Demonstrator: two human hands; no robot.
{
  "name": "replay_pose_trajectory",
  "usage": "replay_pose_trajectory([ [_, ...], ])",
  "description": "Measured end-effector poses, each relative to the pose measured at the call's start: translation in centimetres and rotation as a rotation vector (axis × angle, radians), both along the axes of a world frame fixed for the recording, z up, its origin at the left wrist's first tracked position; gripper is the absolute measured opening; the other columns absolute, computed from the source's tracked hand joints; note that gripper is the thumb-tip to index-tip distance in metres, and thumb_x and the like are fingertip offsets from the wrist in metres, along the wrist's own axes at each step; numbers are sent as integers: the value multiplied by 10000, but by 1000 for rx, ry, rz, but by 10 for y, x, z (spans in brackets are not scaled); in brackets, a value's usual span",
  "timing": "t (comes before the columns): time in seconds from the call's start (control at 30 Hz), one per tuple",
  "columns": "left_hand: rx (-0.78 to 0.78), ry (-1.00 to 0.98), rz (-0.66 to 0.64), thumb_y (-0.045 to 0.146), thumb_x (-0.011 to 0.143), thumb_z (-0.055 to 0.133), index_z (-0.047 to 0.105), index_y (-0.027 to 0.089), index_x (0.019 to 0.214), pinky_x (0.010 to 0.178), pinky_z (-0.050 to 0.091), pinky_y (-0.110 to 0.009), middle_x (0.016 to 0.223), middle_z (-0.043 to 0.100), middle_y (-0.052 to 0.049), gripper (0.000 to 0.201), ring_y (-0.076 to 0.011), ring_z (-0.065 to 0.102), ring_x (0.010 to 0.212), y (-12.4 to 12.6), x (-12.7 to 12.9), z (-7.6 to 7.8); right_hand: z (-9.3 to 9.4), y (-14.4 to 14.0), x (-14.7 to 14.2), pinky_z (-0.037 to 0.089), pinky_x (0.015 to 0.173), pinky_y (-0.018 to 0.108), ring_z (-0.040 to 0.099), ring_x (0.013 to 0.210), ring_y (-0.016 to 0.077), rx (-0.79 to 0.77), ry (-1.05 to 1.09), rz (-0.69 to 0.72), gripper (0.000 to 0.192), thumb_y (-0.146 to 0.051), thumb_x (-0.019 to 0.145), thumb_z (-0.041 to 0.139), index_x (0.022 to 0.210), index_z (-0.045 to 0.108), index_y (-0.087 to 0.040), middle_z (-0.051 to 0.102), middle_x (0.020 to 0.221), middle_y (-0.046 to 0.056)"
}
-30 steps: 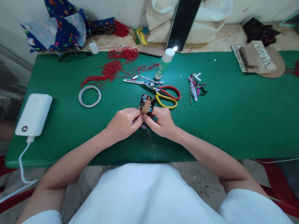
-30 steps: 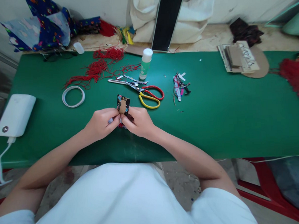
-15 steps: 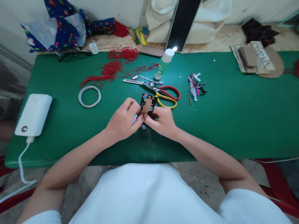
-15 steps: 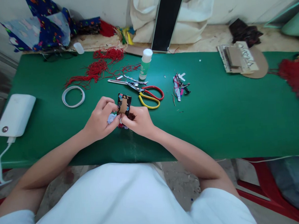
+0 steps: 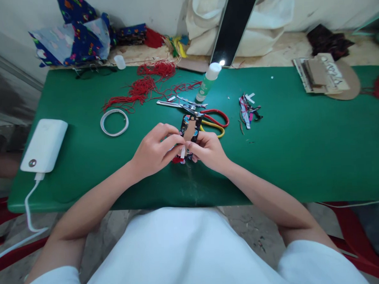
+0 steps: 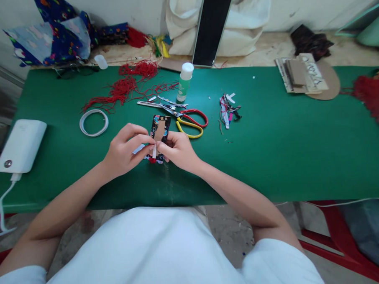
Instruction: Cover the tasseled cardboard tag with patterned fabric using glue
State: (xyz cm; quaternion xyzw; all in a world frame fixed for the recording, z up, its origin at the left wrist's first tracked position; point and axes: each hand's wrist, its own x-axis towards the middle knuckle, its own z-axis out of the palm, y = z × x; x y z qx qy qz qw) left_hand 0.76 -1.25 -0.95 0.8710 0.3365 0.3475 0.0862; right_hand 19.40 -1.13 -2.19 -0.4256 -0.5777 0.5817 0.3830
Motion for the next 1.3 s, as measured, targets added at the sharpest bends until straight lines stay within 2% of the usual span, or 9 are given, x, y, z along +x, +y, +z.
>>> replay_pose_trajectory([
  [0.23, -13, 69, -50, 250, 959, 478, 607, 198, 899, 772, 452, -314, 938, 603, -75, 151, -171, 501, 837, 4, -3, 1, 1, 1, 0, 360, 352, 175, 470, 364, 56, -46, 28, 88, 149, -299, 755, 602, 690, 567, -170, 547, 506, -60],
  [0.4, 53, 177, -56, 233, 973, 421, 567, 197, 868, 753, 393, -342, 959, 600, -77, 183, -201, 485, 878, 5, -3, 2, 0, 1, -2, 365, 361, 179, 469, 372, 55, -57, 12, 116, 141, -291, 753, 590, 693, 569, -166, 563, 526, -54],
  [0.53, 85, 211, -72, 164, 954, 413, 506, 186, 881, 755, 370, -351, 982, 604, -86, 121, -211, 476, 897, 4, -2, -2, 0, 3, -1, 342, 348, 175, 466, 359, 56, -49, -27, 52, 149, -286, 750, 587, 666, 551, -168, 541, 494, -57],
  [0.77, 5, 180, -80, 107, 925, 392, 444, 198, 861, 765, 375, -360, 968, 589, -89, 123, -211, 457, 878, 0, -1, -3, 1, 14, 4, 332, 338, 186, 452, 349, 53, -23, -37, -73, 135, -282, 735, 583, 679, 591, -159, 586, 533, -37],
  [0.9, -37, 96, -96, 116, 930, 385, 413, 203, 865, 784, 398, -373, 957, 586, -86, 112, -206, 466, 875, 0, -2, -1, 1, 20, 5, 339, 336, 197, 458, 375, 60, -13, -8, -101, 128, -265, 740, 571, 679, 601, -158, 637, 596, -2],
  [1.03, -144, -147, -111, 143, 948, 387, 399, 209, 875, 765, 443, -327, 894, 579, -54, 100, -162, 523, 832, 1, -1, 0, 1, 22, 7, 332, 330, 187, 475, 391, 65, -11, 19, -129, 120, -254, 739, 582, 666, 604, -162, 650, 592, 2],
  [1.2, -384, -474, 88, 203, 931, 506, 446, 212, 923, 609, 450, -212, 815, 555, 16, 61, -79, 551, 648, 5, -2, -5, 4, 20, 8, 359, 339, 192, 502, 388, 58, -30, 68, -73, 180, -290, 771, 589, 681, 657, -150, 726, 705, 35],
  [1.3, -367, -515, 192, 181, 918, 511, 484, 215, 946, 601, 450, -202, 786, 542, 30, 53, -77, 560, 638, 9, -5, -6, 5, 18, 7, 351, 337, 191, 500, 384, 57, -43, 101, -47, 166, -287, 767, 597, 686, 663, -157, 737, 709, 31],
])
